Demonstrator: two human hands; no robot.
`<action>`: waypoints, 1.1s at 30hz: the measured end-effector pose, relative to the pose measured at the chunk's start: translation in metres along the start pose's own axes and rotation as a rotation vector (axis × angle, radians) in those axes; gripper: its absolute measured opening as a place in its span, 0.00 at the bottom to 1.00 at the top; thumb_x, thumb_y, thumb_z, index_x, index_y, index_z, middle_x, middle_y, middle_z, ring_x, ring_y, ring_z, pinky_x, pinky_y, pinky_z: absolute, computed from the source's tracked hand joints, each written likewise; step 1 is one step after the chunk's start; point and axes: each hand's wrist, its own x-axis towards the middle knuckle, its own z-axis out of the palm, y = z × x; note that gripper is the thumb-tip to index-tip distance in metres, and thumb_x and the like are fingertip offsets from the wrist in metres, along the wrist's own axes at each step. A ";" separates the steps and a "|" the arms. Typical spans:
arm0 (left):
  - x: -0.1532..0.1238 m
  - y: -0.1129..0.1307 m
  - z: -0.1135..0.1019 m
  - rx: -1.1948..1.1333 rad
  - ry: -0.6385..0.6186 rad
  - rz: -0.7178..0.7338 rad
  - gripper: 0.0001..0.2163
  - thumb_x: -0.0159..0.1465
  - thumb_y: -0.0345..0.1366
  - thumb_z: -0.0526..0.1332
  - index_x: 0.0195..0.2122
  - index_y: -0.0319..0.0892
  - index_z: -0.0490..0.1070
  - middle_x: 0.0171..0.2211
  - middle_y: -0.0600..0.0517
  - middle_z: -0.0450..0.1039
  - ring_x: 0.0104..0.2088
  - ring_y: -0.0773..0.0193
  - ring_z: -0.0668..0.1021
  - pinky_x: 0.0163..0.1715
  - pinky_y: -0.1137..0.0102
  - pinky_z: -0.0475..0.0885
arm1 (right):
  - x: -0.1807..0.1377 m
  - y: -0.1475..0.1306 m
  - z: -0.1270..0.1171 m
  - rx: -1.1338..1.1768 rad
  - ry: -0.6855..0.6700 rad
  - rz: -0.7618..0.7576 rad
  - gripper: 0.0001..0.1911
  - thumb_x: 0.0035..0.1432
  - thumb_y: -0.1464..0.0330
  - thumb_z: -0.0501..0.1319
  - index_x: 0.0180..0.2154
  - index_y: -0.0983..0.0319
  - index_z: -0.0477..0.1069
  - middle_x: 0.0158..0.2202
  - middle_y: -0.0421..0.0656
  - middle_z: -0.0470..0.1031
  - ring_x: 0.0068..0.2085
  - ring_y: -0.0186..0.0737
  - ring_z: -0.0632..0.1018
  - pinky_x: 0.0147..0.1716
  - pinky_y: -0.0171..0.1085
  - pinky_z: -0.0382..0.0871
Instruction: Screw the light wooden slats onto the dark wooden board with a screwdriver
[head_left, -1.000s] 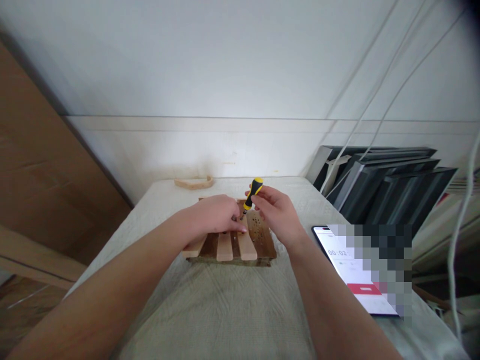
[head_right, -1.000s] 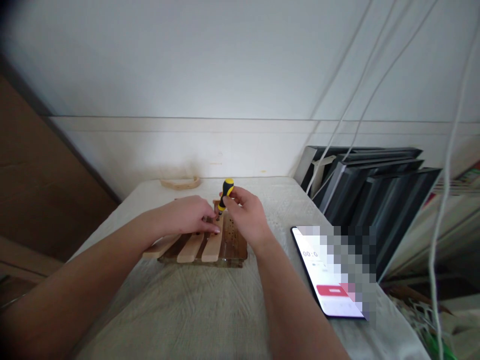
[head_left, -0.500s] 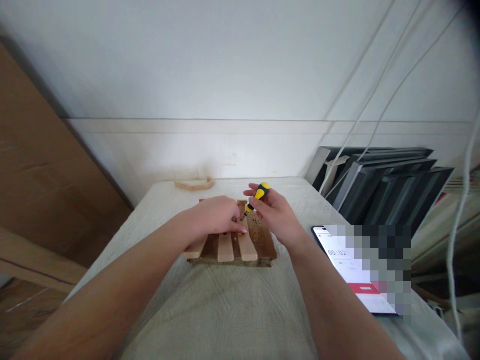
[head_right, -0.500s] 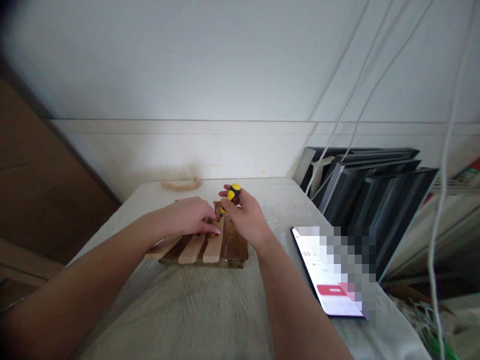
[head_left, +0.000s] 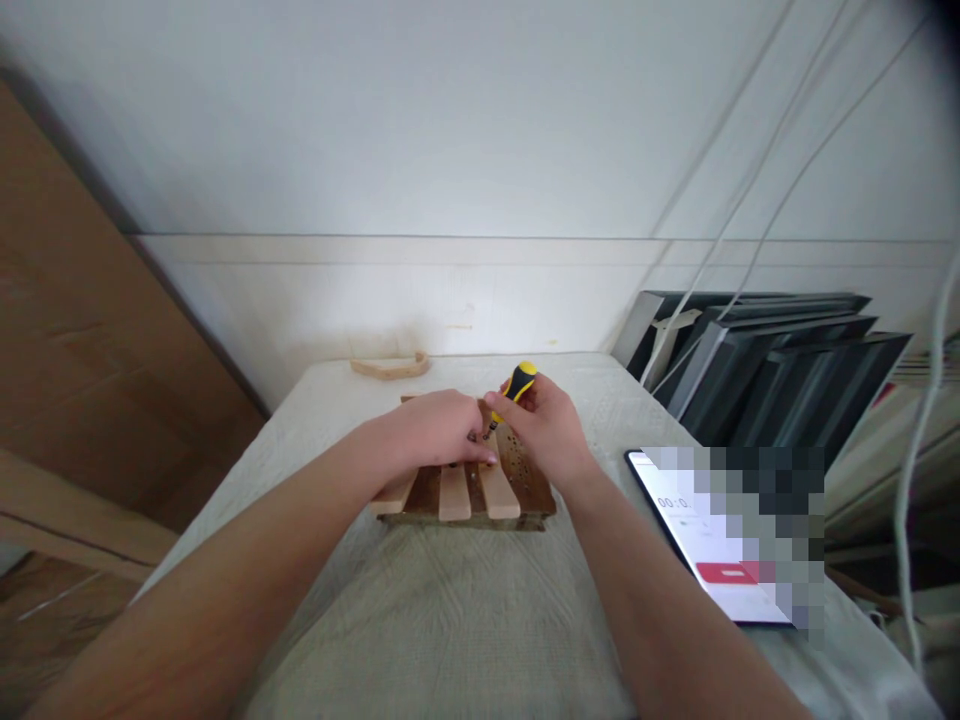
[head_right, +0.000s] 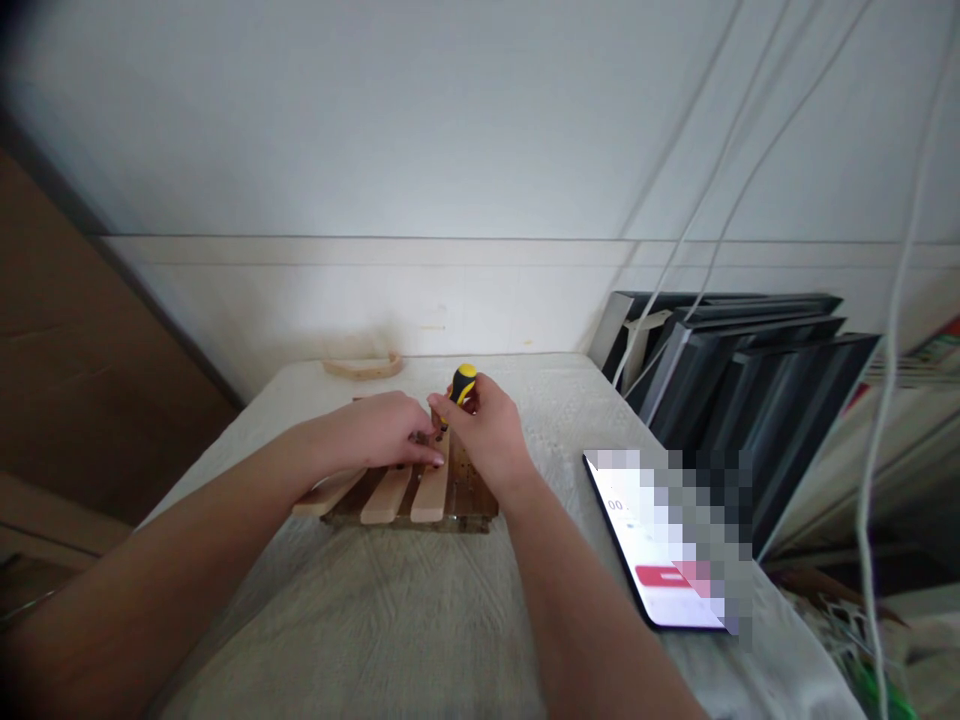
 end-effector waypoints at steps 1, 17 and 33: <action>0.000 0.000 0.000 -0.006 0.006 0.008 0.16 0.60 0.47 0.60 0.27 0.39 0.76 0.21 0.51 0.71 0.19 0.68 0.66 0.22 0.71 0.53 | 0.000 0.000 -0.002 0.065 -0.053 -0.007 0.15 0.49 0.57 0.64 0.34 0.61 0.70 0.27 0.40 0.73 0.27 0.36 0.72 0.27 0.37 0.64; -0.001 0.000 0.000 -0.013 0.019 -0.014 0.15 0.58 0.48 0.61 0.26 0.41 0.76 0.19 0.53 0.70 0.17 0.71 0.63 0.21 0.71 0.52 | 0.001 -0.002 -0.007 0.156 -0.076 0.046 0.17 0.47 0.58 0.64 0.35 0.61 0.69 0.32 0.41 0.73 0.27 0.34 0.70 0.26 0.36 0.63; -0.001 0.001 -0.002 0.016 -0.010 -0.019 0.17 0.59 0.50 0.59 0.30 0.41 0.78 0.22 0.51 0.73 0.19 0.68 0.67 0.22 0.71 0.53 | 0.001 -0.006 -0.012 0.289 -0.191 0.064 0.13 0.46 0.61 0.66 0.33 0.61 0.70 0.29 0.40 0.74 0.27 0.34 0.73 0.25 0.35 0.65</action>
